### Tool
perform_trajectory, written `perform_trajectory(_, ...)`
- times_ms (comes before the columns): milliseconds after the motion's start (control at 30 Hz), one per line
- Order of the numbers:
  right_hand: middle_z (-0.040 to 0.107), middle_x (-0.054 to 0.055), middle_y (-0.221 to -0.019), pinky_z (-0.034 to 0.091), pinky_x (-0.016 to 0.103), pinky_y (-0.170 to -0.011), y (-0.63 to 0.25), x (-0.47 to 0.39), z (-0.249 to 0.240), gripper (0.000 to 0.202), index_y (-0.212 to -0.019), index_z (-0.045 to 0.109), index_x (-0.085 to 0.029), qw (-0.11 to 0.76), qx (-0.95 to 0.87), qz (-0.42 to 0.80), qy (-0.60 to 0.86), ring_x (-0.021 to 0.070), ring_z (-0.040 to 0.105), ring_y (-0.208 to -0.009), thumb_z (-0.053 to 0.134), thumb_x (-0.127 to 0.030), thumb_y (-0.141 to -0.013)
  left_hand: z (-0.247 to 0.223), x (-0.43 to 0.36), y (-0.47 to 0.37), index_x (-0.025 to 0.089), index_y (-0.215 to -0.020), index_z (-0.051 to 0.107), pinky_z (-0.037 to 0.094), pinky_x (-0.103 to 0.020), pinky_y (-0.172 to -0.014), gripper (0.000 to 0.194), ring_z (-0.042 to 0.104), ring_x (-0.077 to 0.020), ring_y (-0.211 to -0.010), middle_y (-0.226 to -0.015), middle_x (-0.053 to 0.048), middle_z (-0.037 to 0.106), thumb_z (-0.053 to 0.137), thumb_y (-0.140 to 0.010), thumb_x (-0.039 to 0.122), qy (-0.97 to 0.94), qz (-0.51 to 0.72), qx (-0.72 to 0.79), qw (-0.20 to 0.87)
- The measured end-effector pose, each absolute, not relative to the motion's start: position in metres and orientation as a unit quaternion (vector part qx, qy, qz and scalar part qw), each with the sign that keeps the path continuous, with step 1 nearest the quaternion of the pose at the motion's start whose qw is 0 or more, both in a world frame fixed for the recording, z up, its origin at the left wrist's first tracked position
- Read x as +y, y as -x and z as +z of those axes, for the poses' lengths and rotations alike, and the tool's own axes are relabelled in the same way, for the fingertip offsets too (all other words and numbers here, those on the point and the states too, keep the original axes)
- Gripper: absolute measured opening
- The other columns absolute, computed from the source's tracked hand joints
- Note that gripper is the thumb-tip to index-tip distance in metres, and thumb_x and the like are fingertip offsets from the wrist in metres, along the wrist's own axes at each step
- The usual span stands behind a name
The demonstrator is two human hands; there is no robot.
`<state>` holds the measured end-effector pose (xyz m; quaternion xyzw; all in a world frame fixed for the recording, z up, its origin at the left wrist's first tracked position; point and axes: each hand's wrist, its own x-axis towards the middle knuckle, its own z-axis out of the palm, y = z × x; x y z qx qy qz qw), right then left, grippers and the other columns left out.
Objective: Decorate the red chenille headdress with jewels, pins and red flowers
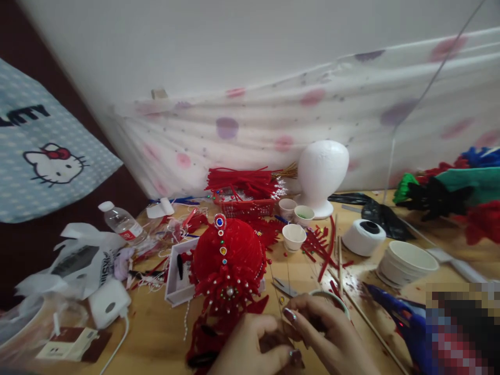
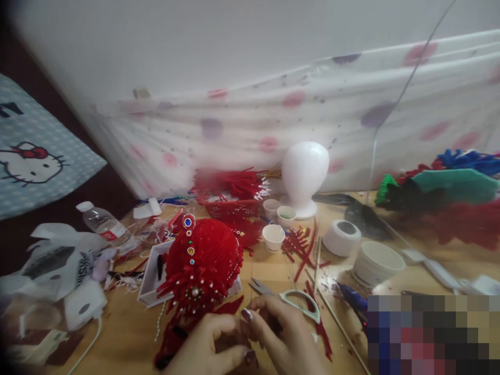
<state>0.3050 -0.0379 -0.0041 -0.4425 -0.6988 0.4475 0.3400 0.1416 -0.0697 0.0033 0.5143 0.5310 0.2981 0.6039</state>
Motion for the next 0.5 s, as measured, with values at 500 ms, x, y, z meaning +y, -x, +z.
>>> perform_trajectory(500,0.077,0.015,-0.089,0.042,0.033,-0.064,-0.345,0.006,-0.028,0.027,-0.086,0.066,-0.018,0.066,-0.636,0.154,0.753,0.0339,0.073,-0.087,0.049,-0.037,-0.095,-0.041,-0.073,-0.124,0.014,-0.094,0.073,0.051,-0.027,-0.073,0.024,0.071,-0.0194,-0.08,-0.086,-0.007,0.078,0.062,-0.075,0.023,-0.527,0.211,0.526,0.634)
